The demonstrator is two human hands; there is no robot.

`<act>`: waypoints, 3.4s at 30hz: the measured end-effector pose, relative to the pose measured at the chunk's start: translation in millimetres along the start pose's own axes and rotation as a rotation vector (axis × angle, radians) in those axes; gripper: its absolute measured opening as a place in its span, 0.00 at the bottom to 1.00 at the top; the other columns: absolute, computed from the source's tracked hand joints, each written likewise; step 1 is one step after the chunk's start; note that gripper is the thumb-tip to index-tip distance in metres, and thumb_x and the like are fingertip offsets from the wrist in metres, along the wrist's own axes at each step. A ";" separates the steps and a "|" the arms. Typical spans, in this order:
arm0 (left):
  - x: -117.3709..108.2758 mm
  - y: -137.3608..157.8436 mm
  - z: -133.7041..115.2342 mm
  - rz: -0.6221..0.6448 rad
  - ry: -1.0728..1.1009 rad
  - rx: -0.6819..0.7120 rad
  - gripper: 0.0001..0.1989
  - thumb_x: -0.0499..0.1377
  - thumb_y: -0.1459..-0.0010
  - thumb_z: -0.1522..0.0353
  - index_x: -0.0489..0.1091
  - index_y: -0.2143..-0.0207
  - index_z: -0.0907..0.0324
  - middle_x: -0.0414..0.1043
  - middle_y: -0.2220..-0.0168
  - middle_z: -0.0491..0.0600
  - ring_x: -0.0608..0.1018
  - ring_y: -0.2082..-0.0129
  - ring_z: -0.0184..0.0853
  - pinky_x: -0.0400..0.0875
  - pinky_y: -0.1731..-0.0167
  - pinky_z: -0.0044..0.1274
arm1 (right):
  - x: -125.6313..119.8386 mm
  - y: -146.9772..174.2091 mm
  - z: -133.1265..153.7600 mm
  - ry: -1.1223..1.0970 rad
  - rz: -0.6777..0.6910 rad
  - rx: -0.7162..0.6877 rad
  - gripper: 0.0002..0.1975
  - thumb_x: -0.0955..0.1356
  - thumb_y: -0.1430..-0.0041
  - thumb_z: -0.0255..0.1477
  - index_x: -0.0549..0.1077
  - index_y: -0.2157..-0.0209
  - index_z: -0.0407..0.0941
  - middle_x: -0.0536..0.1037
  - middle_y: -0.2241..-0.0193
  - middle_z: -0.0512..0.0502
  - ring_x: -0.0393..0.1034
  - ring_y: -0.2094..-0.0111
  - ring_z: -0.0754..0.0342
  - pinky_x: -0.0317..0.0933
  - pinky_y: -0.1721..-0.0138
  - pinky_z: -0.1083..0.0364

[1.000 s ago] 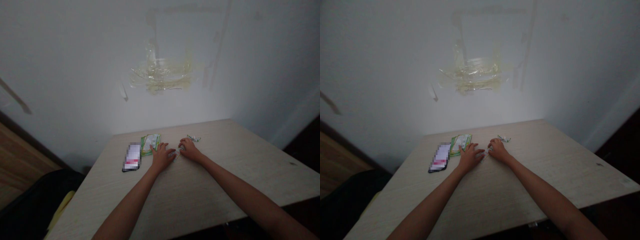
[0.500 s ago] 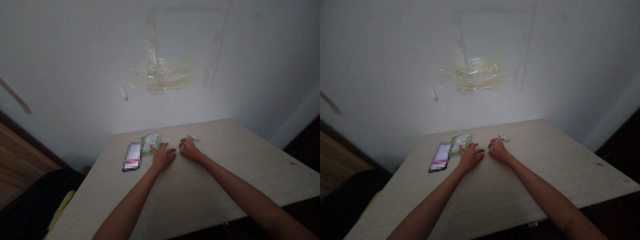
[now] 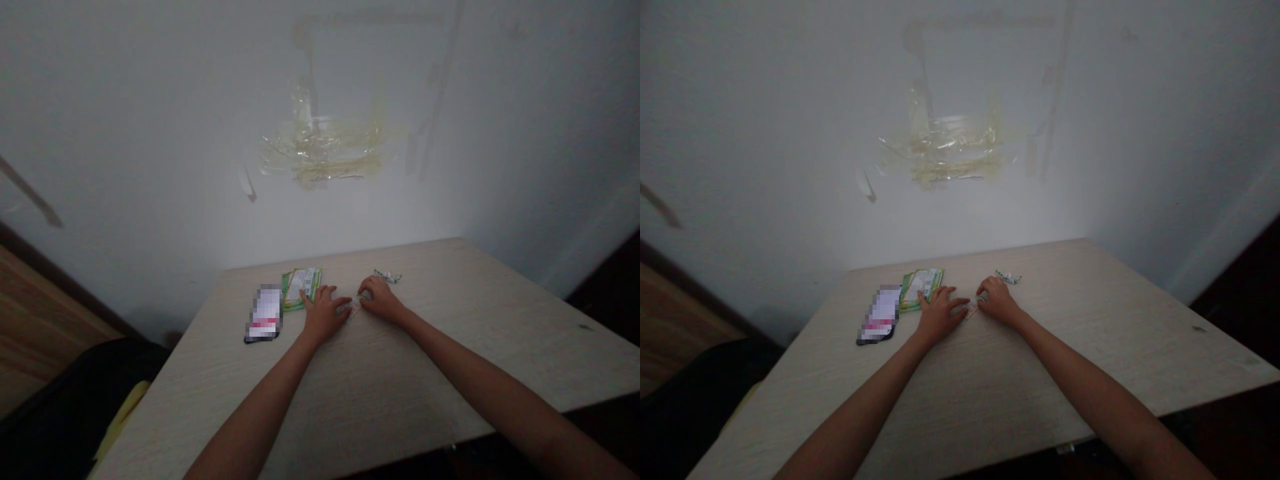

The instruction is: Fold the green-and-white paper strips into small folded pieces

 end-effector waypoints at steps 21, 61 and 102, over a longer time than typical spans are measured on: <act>-1.1 0.6 0.3 -0.001 -0.006 -0.087 0.17 0.54 0.40 0.50 0.72 0.51 0.36 0.63 0.40 0.48 0.57 0.37 0.48 0.29 0.44 0.63 | -2.0 3.9 5.9 -0.106 0.033 0.095 0.16 0.72 0.51 0.27 0.76 0.57 0.43 0.80 0.65 0.45 0.71 0.59 0.48 0.60 0.52 0.49; -3.2 0.2 2.2 -0.050 -0.010 -0.090 0.20 0.61 0.48 0.48 0.74 0.54 0.38 0.63 0.40 0.47 0.57 0.36 0.51 0.31 0.42 0.61 | -8.1 5.8 18.5 -0.092 0.123 -0.247 0.11 0.68 0.41 0.25 0.79 0.58 0.49 0.78 0.58 0.43 0.67 0.50 0.48 0.60 0.49 0.46; -4.4 -2.7 1.1 -0.141 0.057 0.045 0.05 0.60 0.41 0.63 0.77 0.65 0.49 0.70 0.46 0.46 0.66 0.42 0.43 0.27 0.42 0.61 | -12.4 8.2 36.5 -0.050 0.201 -0.299 0.21 0.64 0.42 0.19 0.75 0.49 0.50 0.75 0.56 0.42 0.66 0.55 0.49 0.59 0.52 0.49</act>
Point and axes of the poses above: each hand's wrist, its own y-axis away from the middle knuckle, its own x-axis out of the palm, z = x × y, the point moved 3 cm from there along -y, towards the middle knuckle
